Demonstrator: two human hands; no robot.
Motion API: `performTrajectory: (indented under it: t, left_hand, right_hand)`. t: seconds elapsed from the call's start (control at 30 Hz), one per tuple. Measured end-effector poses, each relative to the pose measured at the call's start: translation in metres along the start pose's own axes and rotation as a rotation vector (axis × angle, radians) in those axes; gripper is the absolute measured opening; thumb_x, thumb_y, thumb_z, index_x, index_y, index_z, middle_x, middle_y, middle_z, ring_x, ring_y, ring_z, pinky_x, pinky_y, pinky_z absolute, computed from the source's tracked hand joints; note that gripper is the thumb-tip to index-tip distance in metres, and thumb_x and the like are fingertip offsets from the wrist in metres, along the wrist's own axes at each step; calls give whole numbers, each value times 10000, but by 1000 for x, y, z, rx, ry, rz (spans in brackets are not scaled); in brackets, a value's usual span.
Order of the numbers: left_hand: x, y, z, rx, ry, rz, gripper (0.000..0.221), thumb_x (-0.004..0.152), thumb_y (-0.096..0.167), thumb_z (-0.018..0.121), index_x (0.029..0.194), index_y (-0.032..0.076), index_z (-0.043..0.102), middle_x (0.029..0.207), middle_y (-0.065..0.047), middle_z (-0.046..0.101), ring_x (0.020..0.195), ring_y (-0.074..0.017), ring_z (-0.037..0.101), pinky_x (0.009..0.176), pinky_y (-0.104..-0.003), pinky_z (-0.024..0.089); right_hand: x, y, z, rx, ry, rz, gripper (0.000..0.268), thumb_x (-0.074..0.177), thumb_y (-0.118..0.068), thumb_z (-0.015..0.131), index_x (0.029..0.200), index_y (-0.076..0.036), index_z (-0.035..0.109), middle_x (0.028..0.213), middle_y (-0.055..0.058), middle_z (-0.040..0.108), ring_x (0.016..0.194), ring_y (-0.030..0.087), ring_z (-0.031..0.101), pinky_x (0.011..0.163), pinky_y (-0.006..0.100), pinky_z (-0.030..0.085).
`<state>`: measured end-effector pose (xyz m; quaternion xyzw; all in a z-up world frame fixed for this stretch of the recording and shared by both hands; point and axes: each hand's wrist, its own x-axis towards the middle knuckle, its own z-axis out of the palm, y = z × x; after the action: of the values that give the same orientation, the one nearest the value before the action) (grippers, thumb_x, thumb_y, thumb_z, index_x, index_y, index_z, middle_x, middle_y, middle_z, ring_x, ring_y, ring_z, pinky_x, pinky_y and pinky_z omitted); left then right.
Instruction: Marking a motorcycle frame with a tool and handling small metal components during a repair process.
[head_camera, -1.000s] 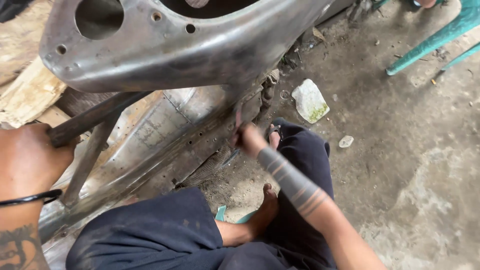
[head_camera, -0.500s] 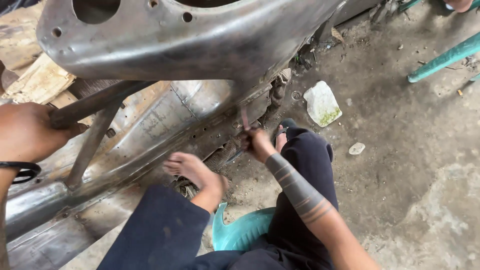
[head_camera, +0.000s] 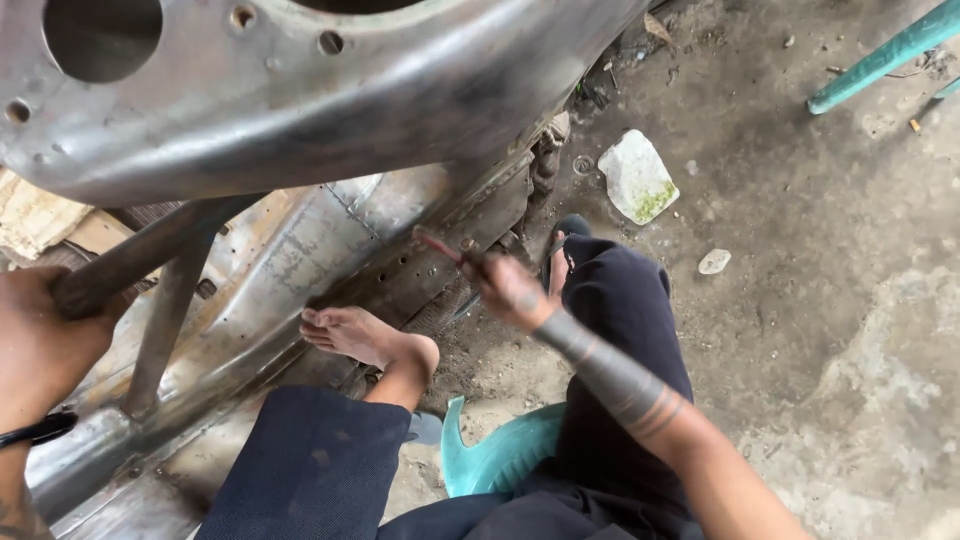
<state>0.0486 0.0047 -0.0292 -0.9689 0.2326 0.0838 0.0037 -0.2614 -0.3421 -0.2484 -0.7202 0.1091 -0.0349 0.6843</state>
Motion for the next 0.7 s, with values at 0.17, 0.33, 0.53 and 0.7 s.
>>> performTrajectory:
  t: [0.17, 0.33, 0.53, 0.7]
  left_hand:
    - [-4, 2, 8, -63, 103, 84, 411, 1054, 210, 783, 766, -9, 589, 617, -165, 539, 581, -290, 523, 587, -426, 389]
    - [-5, 9, 7, 39, 137, 105, 373, 1020, 264, 790, 785, 19, 635, 667, -156, 598, 665, -322, 633, 632, -407, 454]
    - [-6, 21, -4, 403, 174, 106, 311, 988, 481, 678, 846, 209, 728, 677, -62, 682, 724, -283, 718, 664, -342, 524]
    - [-13, 73, -47, 767, 86, 54, 343, 990, 603, 520, 902, 379, 764, 706, 44, 753, 706, -200, 768, 606, -242, 570]
  right_hand:
    - [26, 75, -160, -1065, 414, -100, 431, 697, -24, 612, 1049, -165, 817, 789, 77, 768, 585, 234, 707, 473, 358, 537]
    - [12, 83, -208, -1145, 653, 361, 216, 956, -239, 653, 1145, -245, 759, 1043, 10, 772, 823, 227, 725, 641, 383, 569]
    - [17, 62, -168, -884, 627, 89, 76, 924, -192, 655, 991, -200, 690, 876, 19, 738, 692, 208, 684, 597, 342, 521]
    - [-12, 100, -196, -400, 1148, 171, 200, 1037, -260, 555, 978, -92, 644, 908, 112, 712, 798, 248, 597, 728, 422, 449]
